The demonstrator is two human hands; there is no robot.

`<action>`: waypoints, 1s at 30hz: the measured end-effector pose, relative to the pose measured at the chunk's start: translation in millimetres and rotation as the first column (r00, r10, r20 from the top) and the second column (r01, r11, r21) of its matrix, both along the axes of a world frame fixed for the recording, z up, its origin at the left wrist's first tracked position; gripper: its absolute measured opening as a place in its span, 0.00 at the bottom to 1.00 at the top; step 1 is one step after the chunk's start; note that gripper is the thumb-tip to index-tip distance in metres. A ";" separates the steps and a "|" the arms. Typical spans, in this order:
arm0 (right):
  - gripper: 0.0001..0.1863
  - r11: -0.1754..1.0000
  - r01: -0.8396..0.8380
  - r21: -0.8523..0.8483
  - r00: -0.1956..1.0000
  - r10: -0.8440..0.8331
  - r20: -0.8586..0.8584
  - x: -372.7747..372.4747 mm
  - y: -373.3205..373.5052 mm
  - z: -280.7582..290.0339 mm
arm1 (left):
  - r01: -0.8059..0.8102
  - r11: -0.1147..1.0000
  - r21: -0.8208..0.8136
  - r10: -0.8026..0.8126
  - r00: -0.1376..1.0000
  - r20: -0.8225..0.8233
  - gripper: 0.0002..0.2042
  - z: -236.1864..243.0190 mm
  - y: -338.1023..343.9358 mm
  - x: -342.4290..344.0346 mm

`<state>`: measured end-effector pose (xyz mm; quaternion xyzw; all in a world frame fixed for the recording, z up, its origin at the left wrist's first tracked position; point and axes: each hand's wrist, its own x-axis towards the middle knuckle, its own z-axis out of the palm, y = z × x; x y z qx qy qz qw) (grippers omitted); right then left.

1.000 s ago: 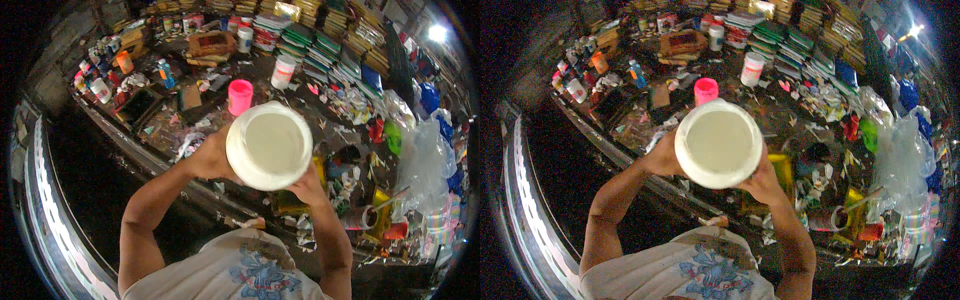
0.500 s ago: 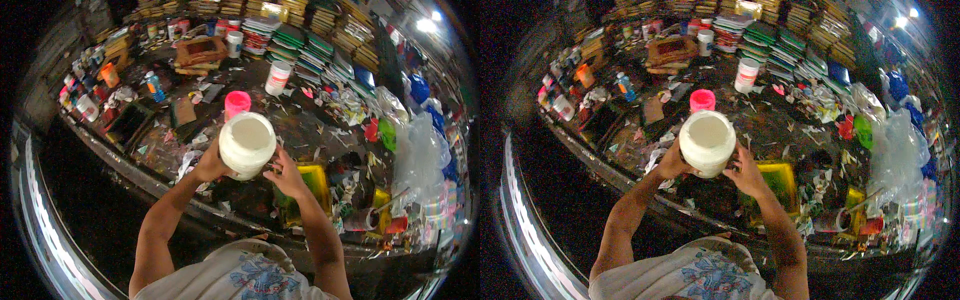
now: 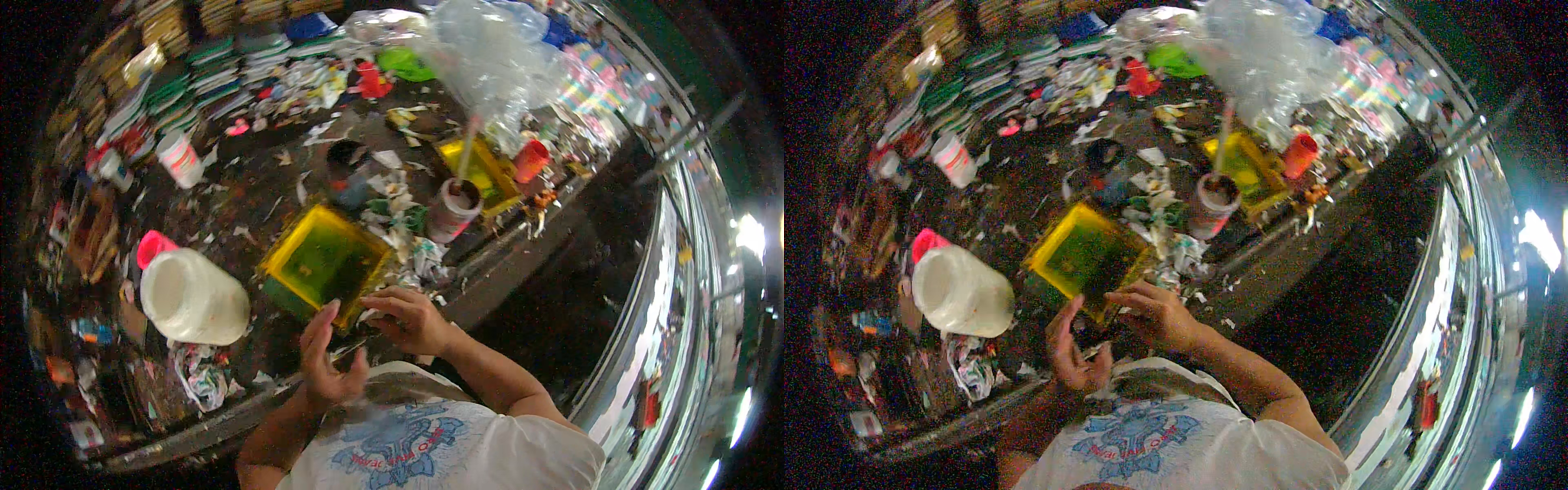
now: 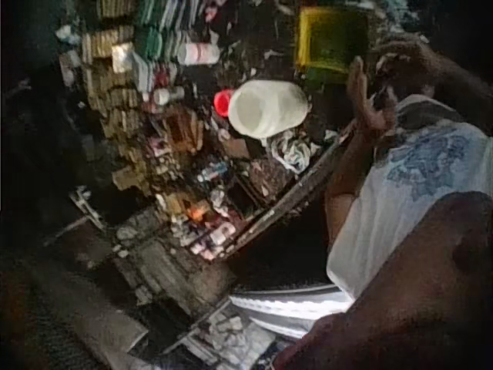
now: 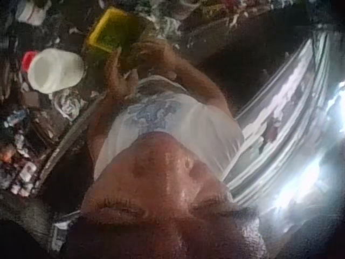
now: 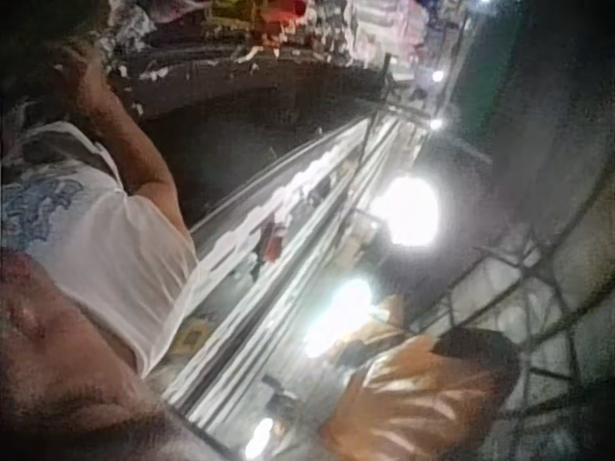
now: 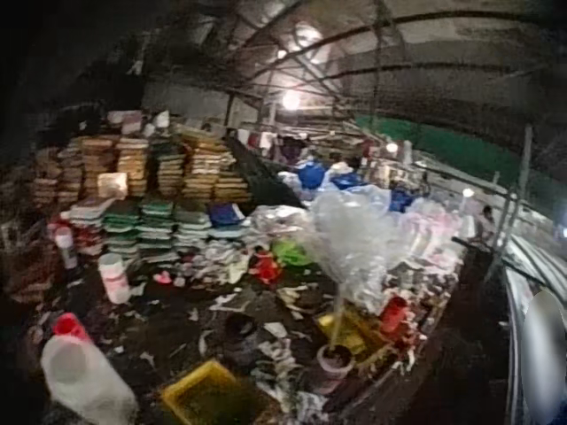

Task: The person mixes paint in a small container using a stick, adds more paint from a bottle, and stirs again. The person then pours the mixed paint into a larger container and continues stirring.

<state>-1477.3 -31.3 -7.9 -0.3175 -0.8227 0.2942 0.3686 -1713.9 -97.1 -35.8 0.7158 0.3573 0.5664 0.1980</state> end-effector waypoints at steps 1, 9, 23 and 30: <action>0.29 0.999 0.036 0.040 0.999 -0.035 -0.026 12.2 -3.6 2.1 | 0.063 0.998 -0.028 -0.062 0.998 0.031 0.44 6.7 12.7 26.3; 0.40 0.936 0.352 0.020 0.935 -0.350 -0.056 172.6 -59.8 6.7 | 0.066 0.989 -0.131 -0.021 0.947 0.322 0.65 -63.3 151.6 222.8; 0.17 0.356 0.925 -0.131 0.358 -0.934 -0.008 444.0 -274.5 -45.4 | -0.532 0.777 -0.336 0.549 0.834 -0.053 0.54 -119.2 276.1 285.3; 0.19 0.283 0.959 -0.012 0.283 -0.959 -0.012 525.4 -270.4 -39.6 | -0.382 0.903 -0.197 0.378 0.924 -0.056 0.43 -86.0 241.3 317.7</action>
